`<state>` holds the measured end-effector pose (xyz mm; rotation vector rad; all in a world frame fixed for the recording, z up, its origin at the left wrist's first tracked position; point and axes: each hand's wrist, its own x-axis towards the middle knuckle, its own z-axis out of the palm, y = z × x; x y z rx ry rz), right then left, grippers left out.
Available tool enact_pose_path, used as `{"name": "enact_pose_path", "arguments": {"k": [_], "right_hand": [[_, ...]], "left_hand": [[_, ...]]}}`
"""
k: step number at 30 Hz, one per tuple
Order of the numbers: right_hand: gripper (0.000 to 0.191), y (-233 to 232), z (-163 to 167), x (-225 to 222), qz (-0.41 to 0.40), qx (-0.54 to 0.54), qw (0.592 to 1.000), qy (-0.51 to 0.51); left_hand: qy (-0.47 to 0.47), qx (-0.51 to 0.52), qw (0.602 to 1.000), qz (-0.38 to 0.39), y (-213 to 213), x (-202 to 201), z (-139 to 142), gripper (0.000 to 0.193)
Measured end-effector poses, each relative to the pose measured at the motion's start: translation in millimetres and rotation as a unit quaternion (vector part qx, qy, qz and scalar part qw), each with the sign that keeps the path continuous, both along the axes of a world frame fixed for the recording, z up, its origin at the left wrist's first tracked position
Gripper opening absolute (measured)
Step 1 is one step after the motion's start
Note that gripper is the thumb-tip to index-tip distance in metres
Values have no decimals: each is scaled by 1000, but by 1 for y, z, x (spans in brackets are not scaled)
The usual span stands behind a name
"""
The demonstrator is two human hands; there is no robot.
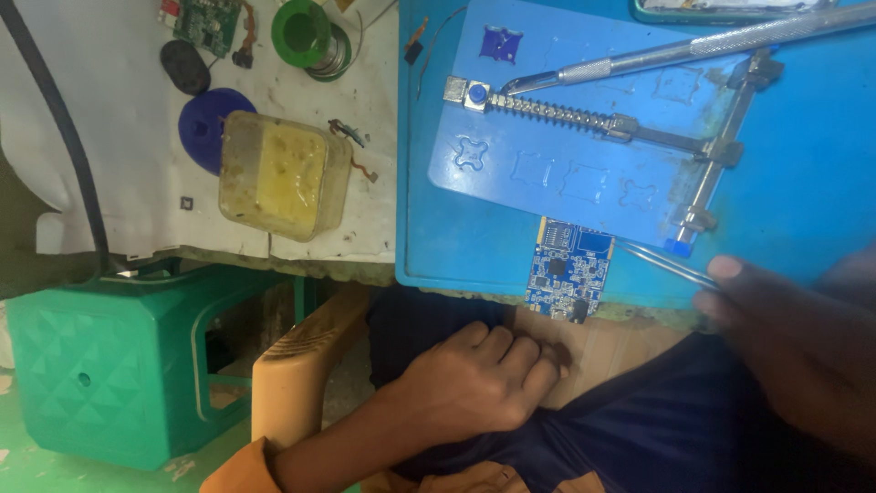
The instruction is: The person works on a small blue circuit board at a repair bench, holding it steady with one hand while using tweezers and a pointed probe to manipulate components on the board. A soldering iron rests in a holder on the blue silicone mat, and a container of flux sits nearby as the person probes and adjusts different areas of the board.
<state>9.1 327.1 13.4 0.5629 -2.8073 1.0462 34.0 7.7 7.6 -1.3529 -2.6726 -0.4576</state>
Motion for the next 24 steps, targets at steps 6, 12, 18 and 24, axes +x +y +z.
{"name": "enact_pose_path", "arguments": {"k": [6,12,18,24], "right_hand": [[46,16,-15,3,50,20,998,-33],[43,35,-44,15,12,-105,988,-109],[42,43,-50,19,-35,-138,972,-185],[42,39,-39,13,-15,-86,985,-146]], "left_hand": [[-5,8,1000,2,0,0,0,10],[-4,8,1000,3,-1,0,0,10],[0,3,1000,3,-1,-1,1,10],[-2,1,1000,-2,-2,-1,0,7]]}}
